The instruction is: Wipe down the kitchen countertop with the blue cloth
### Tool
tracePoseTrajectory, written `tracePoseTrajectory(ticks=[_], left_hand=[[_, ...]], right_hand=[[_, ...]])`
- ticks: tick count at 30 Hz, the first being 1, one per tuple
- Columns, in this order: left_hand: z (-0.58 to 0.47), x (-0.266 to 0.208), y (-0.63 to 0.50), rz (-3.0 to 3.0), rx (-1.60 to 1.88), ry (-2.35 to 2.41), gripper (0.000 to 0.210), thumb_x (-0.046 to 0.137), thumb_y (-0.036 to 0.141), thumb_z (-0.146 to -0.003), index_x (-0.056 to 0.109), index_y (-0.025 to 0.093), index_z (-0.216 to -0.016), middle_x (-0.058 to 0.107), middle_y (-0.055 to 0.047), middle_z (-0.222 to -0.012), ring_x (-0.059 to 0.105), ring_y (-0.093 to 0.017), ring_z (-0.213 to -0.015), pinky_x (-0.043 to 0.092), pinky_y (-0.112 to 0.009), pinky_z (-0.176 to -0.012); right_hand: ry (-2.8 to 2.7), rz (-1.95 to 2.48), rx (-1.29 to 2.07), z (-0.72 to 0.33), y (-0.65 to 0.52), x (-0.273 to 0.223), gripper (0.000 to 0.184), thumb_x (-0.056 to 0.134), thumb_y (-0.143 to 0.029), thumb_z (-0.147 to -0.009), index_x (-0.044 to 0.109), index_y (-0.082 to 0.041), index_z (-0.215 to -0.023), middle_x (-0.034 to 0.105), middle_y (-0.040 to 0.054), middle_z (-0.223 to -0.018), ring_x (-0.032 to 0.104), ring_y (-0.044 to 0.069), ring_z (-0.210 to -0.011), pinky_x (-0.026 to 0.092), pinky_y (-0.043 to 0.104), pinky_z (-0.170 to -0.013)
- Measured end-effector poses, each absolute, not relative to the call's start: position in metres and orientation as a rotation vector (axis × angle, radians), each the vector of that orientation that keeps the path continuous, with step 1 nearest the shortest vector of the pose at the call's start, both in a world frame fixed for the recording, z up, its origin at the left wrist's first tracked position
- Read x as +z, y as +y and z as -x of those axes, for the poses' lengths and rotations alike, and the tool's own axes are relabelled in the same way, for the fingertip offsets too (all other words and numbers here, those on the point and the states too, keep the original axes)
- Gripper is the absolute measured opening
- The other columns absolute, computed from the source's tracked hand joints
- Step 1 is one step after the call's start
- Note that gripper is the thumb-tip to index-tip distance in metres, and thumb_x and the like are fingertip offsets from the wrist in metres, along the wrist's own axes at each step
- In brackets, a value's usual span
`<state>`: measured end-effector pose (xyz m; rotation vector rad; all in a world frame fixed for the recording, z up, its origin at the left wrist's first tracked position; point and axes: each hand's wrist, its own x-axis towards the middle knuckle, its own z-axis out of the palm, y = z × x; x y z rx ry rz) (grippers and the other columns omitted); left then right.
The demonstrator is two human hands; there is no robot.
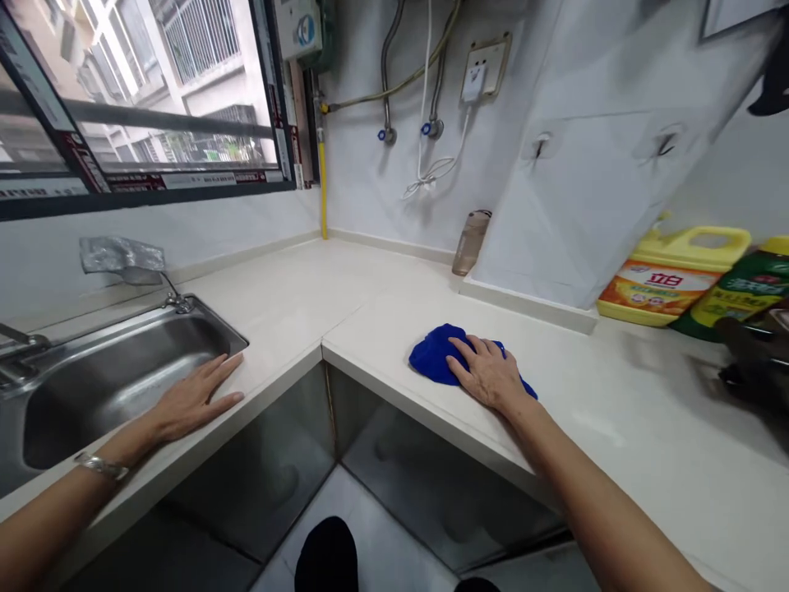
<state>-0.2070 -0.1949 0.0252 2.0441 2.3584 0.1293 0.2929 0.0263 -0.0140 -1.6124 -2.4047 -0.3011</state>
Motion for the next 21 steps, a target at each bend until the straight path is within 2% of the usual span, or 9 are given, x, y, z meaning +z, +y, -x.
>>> tracePoseTrajectory(ticks=[5,11,14,17,21], left_hand=[[0.214,0.017,-0.192,-1.999,0.153,2.345,0.083,0.022,0.073,-0.088,0.024,0.024,-0.155,0.028,-0.009,-0.159,0.031,-0.029,-0.144,0.024,-0.044,-0.118],[0.212,0.017,-0.192,-1.995,0.138,2.368,0.078,0.02,0.072,-0.089,0.024,0.028,-0.154,0.029,-0.007,-0.158,0.04,-0.033,-0.136,0.03,-0.045,-0.113],[0.209,0.019,-0.193,-1.978,0.112,2.383,0.078,0.019,0.072,-0.089,0.022,0.03,-0.154,0.028,-0.007,-0.158,0.043,-0.033,-0.133,0.034,-0.046,-0.11],[0.207,0.018,-0.193,-1.962,0.091,2.389,0.077,0.019,0.073,-0.089,0.021,0.032,-0.154,0.028,-0.006,-0.158,0.044,-0.033,-0.131,0.037,-0.045,-0.106],[0.207,0.013,-0.19,-1.972,0.112,2.399,0.076,0.02,0.074,-0.09,0.022,0.033,-0.154,0.031,-0.008,-0.155,0.047,-0.033,-0.126,0.039,-0.046,-0.102]], right_hand=[[-2.467,1.524,-0.403,-0.328,-0.018,-0.019,0.056,0.022,-0.053,-0.101,0.041,-0.029,-0.147,0.045,0.0078,-0.147,0.043,0.03,-0.131,0.04,0.05,-0.105],[-2.513,1.379,-0.434,-0.374,-0.082,-0.018,0.053,0.027,-0.048,-0.101,0.036,-0.028,-0.149,0.042,0.0074,-0.148,0.043,0.028,-0.133,0.042,0.048,-0.106],[-2.523,1.27,-0.441,-0.397,-0.117,-0.023,0.055,0.035,-0.047,-0.099,0.035,-0.028,-0.15,0.043,0.0089,-0.147,0.046,0.028,-0.131,0.044,0.047,-0.104],[-2.514,1.166,-0.527,-0.418,-0.146,-0.035,0.055,0.048,-0.045,-0.094,0.041,-0.028,-0.145,0.047,0.0108,-0.142,0.052,0.031,-0.124,0.048,0.047,-0.097],[-2.514,1.151,-0.79,-0.428,-0.163,-0.048,0.043,0.048,-0.031,-0.094,0.051,-0.032,-0.136,0.052,0.0126,-0.137,0.056,0.036,-0.119,0.048,0.05,-0.087]])
